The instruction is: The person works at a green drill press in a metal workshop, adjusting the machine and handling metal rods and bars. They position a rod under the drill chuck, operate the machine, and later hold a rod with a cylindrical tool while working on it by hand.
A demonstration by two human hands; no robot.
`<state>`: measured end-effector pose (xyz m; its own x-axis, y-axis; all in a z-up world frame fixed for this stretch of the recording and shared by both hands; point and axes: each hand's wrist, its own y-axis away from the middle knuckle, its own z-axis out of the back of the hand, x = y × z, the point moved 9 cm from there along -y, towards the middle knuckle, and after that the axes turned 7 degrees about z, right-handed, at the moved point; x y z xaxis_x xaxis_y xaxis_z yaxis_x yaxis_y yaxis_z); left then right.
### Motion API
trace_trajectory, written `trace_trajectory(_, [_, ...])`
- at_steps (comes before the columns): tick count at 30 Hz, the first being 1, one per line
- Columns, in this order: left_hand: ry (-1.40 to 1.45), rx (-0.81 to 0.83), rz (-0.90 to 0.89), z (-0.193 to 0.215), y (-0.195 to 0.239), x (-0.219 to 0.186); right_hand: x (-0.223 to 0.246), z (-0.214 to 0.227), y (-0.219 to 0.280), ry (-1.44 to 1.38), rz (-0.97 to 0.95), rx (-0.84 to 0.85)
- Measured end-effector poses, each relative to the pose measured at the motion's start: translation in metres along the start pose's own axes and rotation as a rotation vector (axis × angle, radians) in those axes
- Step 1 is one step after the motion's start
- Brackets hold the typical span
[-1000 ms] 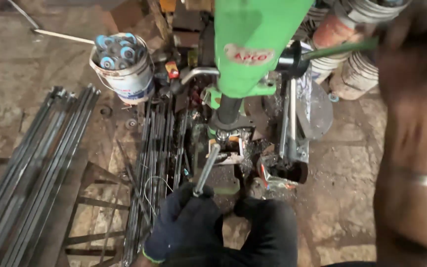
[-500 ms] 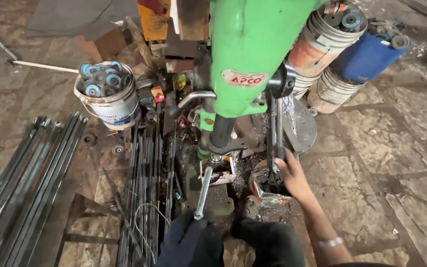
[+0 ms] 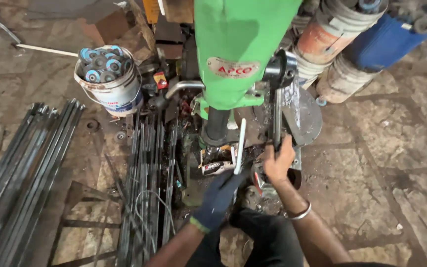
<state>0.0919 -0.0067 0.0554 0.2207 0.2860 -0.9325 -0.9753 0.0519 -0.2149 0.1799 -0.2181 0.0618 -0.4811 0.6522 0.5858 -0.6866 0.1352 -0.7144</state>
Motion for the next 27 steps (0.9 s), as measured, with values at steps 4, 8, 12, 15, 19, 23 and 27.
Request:
trace_trajectory(4, [0.398, 0.104, 0.395, -0.026, -0.035, 0.025, 0.006, 0.004, -0.001, 0.013, 0.068, -0.035])
trace_trajectory(8, [0.302, 0.044, 0.276, -0.031, -0.063, 0.013, 0.004, 0.001, -0.001, 0.058, 0.065, -0.029])
trace_trajectory(12, [0.355, -0.011, 0.273, -0.035, -0.071, 0.026, 0.005, 0.002, -0.002, 0.075, 0.061, -0.029])
trace_trajectory(15, [0.391, 0.003, 0.236, -0.021, -0.074, -0.003, 0.008, 0.002, -0.002, 0.048, 0.028, -0.019])
trace_trajectory(19, [0.375, 0.031, 0.176, -0.028, -0.074, 0.006, 0.010, 0.004, -0.003, 0.071, 0.060, -0.036])
trace_trajectory(23, [0.305, 0.004, 0.146, -0.028, -0.072, 0.002, 0.012, 0.005, -0.002, 0.087, 0.092, -0.051])
trace_trajectory(27, [0.279, -0.008, 0.101, -0.019, -0.078, -0.014, 0.007, 0.002, -0.001, 0.073, 0.064, -0.033])
